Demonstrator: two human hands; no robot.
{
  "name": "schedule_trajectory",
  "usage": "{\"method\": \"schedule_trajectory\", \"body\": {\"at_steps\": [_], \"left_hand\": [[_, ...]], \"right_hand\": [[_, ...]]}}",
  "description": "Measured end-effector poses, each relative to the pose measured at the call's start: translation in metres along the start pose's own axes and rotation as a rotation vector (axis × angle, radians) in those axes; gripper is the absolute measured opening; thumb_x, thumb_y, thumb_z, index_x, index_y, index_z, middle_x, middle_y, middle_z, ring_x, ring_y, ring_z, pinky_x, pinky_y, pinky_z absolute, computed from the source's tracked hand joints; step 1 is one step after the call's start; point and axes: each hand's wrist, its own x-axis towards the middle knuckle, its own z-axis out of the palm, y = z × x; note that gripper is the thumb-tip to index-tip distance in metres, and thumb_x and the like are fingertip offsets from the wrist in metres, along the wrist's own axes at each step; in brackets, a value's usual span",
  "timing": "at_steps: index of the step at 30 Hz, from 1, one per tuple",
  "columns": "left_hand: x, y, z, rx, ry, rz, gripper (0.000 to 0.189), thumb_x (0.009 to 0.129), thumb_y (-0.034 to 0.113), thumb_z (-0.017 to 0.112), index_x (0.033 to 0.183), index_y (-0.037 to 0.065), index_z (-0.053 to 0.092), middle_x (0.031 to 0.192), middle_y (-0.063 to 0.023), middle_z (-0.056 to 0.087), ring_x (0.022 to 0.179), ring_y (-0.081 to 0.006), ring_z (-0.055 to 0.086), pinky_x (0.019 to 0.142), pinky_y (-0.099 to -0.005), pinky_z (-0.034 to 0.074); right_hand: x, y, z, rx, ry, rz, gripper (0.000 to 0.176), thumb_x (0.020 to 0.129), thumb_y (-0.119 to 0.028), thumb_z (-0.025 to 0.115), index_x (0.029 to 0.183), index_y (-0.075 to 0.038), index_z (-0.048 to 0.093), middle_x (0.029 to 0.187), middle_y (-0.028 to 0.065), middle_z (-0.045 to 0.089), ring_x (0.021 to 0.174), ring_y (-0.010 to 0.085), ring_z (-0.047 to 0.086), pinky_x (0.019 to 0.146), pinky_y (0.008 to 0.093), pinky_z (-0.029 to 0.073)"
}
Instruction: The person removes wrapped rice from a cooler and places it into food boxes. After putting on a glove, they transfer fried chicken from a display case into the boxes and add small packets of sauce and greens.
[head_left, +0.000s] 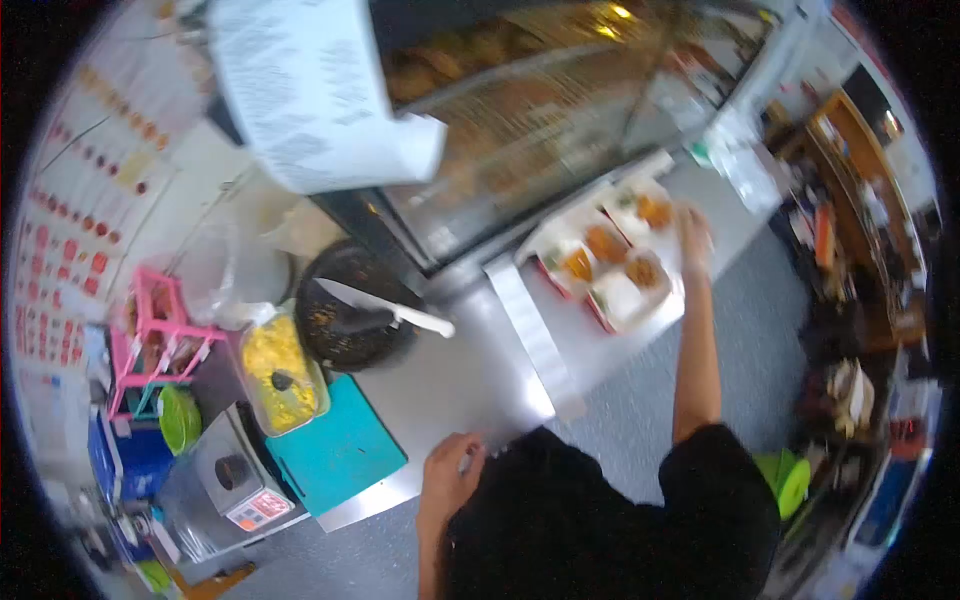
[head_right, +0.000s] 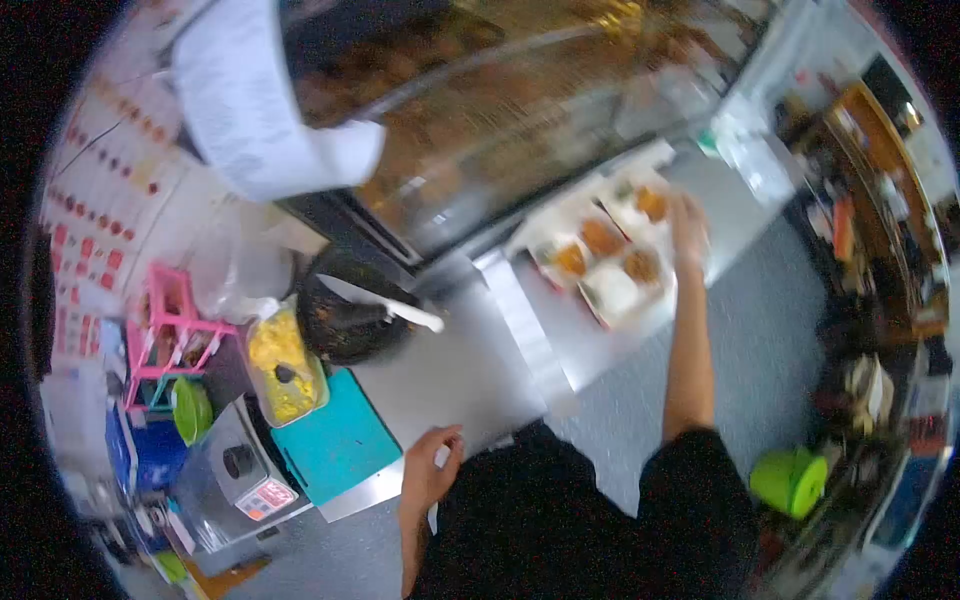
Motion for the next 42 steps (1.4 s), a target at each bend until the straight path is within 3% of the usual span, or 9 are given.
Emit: {"method": "schedule_trajectory", "body": {"at_steps": [3,5,10,13,20,25,32,36,42], "left_hand": [[0.004,-0.009,0.002,0.030,-0.027,0.068,0.021,0.084,0.005,0.066,0.105,0.003,0.065,0.088,-0.0131,0.066,0.081,-0.0273,0.066,0.075,-0.0364,0.052],[0.013,-0.013,0.009,0.055,0.000,0.100,0.020,0.085,0.009,0.067,0.104,0.004,0.065,0.087,-0.0127,0.066,0.080,-0.0286,0.065,0.075,-0.0366,0.052],[0.039,0.004,0.041,-0.054,-0.243,0.296,0.023,0.091,0.026,0.062,0.100,0.006,0.067,0.084,-0.0118,0.066,0.078,-0.0310,0.064,0.074,-0.0410,0.052],[0.047,0.036,0.047,0.118,-0.535,0.133,0.028,0.092,0.033,0.059,0.096,0.006,0.067,0.082,-0.0121,0.067,0.075,-0.0332,0.065,0.073,-0.0445,0.052],[0.020,-0.011,0.055,0.057,-0.323,0.237,0.027,0.095,0.030,0.053,0.094,0.005,0.064,0.083,-0.0194,0.067,0.076,-0.0402,0.064,0.074,-0.0505,0.050],[-0.012,-0.051,0.024,0.098,-0.366,0.403,0.024,0.095,0.023,0.051,0.108,0.005,0.060,0.084,-0.0212,0.066,0.079,-0.0417,0.063,0.074,-0.0511,0.049],[-0.067,-0.114,-0.084,0.017,-0.175,0.388,0.027,0.093,0.028,0.058,0.084,0.003,0.061,0.078,-0.0175,0.066,0.070,-0.0389,0.063,0.065,-0.0495,0.050],[-0.140,-0.215,-0.125,-0.087,-0.168,-0.130,0.025,0.086,0.027,0.070,0.081,0.004,0.063,0.073,-0.0158,0.066,0.066,-0.0362,0.063,0.063,-0.0443,0.050],[-0.259,-0.337,-0.153,0.181,-0.056,-0.377,0.034,0.093,0.038,0.057,0.091,0.005,0.067,0.084,-0.0218,0.067,0.077,-0.0392,0.066,0.067,-0.0487,0.051]], "right_hand": [[-0.050,0.028,0.011,0.693,-0.085,0.064,0.038,0.093,-0.034,0.059,0.108,0.001,0.065,0.098,0.0040,0.065,0.088,0.0109,0.058,0.081,0.0272,0.048],[-0.102,-0.021,-0.004,0.524,-0.182,0.044,0.042,0.091,-0.039,0.060,0.107,0.000,0.066,0.097,0.0045,0.064,0.088,0.0126,0.057,0.081,0.0279,0.047],[-0.206,-0.056,0.020,0.877,-0.310,0.315,0.040,0.095,-0.038,0.056,0.115,-0.004,0.062,0.112,0.0076,0.063,0.095,0.0170,0.058,0.083,0.0316,0.048],[-0.261,-0.076,0.044,1.184,-0.424,0.371,0.057,0.096,-0.048,0.051,0.137,-0.008,0.049,0.135,0.0103,0.051,0.111,0.0224,0.053,0.093,0.0392,0.044],[-0.299,-0.151,0.056,1.152,-0.483,0.539,0.069,0.096,-0.054,0.045,0.149,-0.012,0.032,0.149,0.0092,0.036,0.126,0.0265,0.044,0.105,0.0444,0.033],[-0.332,-0.190,0.088,1.023,-0.619,0.340,0.074,0.095,-0.058,0.043,0.154,-0.019,0.019,0.156,0.0119,0.024,0.140,0.0274,0.031,0.112,0.0504,0.023],[-0.401,-0.259,0.156,0.523,-0.737,-0.360,0.049,0.101,-0.037,0.046,0.140,-0.007,0.046,0.145,0.0147,0.044,0.137,0.0299,0.037,0.116,0.0391,0.025],[-0.427,-0.293,0.205,0.360,-0.699,-0.517,0.042,0.098,-0.031,0.052,0.129,-0.003,0.054,0.134,0.0176,0.054,0.127,0.0347,0.049,0.109,0.0420,0.037],[-0.457,-0.361,0.258,0.359,-0.806,-0.744,0.033,0.091,-0.016,0.062,0.123,-0.009,0.060,0.118,0.0147,0.065,0.111,0.0326,0.060,0.095,0.0428,0.048]]}}
